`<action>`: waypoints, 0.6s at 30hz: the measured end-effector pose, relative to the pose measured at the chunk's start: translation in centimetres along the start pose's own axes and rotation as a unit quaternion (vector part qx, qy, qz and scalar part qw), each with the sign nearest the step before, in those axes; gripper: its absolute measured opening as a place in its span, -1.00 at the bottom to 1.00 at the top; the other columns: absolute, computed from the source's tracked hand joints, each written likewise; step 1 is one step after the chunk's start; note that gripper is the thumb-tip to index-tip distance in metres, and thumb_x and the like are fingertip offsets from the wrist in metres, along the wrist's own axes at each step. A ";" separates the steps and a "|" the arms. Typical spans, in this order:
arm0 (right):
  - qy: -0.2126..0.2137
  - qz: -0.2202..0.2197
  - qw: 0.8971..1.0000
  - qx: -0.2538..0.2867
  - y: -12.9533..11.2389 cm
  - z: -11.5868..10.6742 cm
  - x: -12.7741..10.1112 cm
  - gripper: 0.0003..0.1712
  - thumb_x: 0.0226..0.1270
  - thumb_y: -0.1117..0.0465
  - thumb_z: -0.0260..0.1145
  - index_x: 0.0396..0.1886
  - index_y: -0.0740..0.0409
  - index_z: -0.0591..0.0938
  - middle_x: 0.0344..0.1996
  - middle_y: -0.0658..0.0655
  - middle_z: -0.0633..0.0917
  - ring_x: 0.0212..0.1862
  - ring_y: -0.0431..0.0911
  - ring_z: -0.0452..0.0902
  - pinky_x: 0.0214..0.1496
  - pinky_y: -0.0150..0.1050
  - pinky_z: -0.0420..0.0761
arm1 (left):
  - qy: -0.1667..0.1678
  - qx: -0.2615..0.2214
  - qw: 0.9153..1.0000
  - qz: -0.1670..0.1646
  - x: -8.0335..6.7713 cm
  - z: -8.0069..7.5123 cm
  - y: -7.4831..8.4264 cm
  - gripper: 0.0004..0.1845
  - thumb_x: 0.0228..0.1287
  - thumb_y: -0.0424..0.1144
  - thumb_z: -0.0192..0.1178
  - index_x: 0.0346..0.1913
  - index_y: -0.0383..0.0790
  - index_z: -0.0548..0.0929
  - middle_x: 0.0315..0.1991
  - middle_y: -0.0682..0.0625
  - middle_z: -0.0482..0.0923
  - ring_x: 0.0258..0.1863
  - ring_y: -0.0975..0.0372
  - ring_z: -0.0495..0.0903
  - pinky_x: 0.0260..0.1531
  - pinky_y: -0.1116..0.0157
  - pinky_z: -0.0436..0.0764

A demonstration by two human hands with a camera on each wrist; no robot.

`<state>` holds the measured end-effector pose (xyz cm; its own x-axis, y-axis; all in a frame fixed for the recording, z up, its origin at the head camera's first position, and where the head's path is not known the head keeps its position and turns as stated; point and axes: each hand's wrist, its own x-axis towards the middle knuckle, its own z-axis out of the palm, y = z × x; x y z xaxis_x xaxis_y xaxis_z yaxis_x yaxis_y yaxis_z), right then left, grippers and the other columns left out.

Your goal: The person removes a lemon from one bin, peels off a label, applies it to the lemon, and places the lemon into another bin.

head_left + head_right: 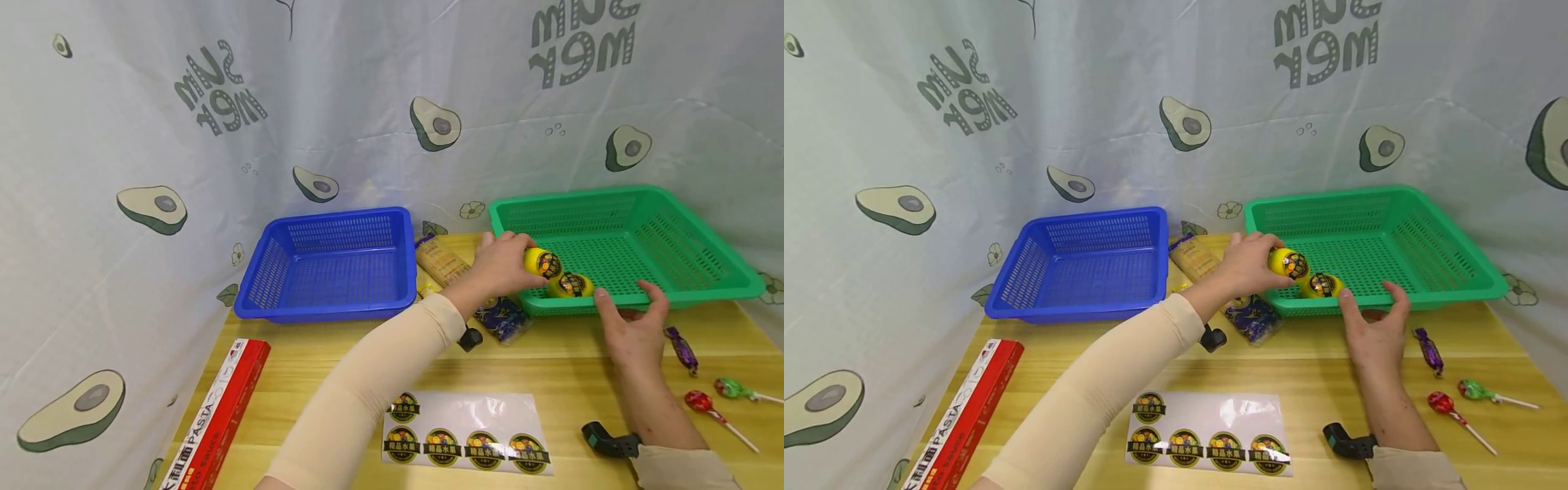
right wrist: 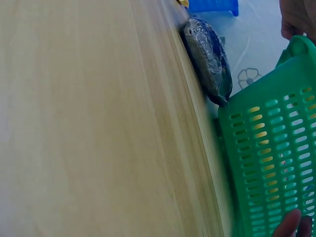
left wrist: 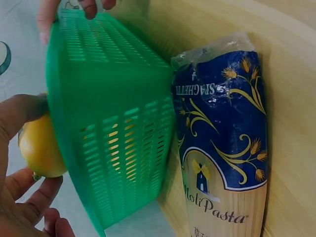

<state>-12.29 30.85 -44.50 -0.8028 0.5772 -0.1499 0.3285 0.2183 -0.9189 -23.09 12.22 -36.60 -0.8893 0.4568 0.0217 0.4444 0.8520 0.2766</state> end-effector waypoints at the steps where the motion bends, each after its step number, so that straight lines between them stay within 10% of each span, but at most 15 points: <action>1: 0.000 -0.002 1.000 0.001 0.0 0.0 0.0 -0.12 0.40 -0.30 0.23 0.55 -0.54 -0.02 -0.16 -0.09 0.38 -0.31 -0.27 0.38 -0.37 -0.40 0.42 | 0.000 0.006 1.000 -0.005 0.1 0.1 0.1 -0.31 0.14 0.32 0.39 0.34 0.31 0.48 0.11 0.32 0.48 -0.01 0.31 0.24 0.00 0.37 0.30; 10: -0.012 -0.009 1.000 -0.010 0.1 0.2 0.0 -0.12 0.42 -0.29 0.20 0.57 -0.51 -0.05 -0.14 -0.02 0.38 -0.35 -0.25 0.37 -0.39 -0.38 0.41 | -0.008 -0.007 1.000 -0.023 -0.5 1.2 -0.7 -0.35 0.27 0.28 0.30 0.40 0.33 0.41 0.26 0.27 0.43 0.04 0.25 0.24 0.04 0.32 0.32; 18: 0.000 0.001 1.000 -0.030 0.0 -0.9 -0.3 -0.10 0.41 -0.30 0.20 0.59 -0.48 -0.03 -0.04 0.02 0.43 -0.23 -0.17 0.39 -0.26 -0.27 0.41 | 0.054 -0.082 0.995 0.016 -6.1 0.8 -3.1 -0.40 0.38 0.17 0.22 0.41 0.11 0.45 0.33 0.09 0.46 0.15 0.20 0.33 0.05 0.33 0.36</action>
<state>-11.60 31.37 -44.12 -0.8025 0.5772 -0.1511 0.3584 0.2638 -0.8956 -18.91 6.99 -38.39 -0.8852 0.4456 0.1334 0.4570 0.7798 0.4278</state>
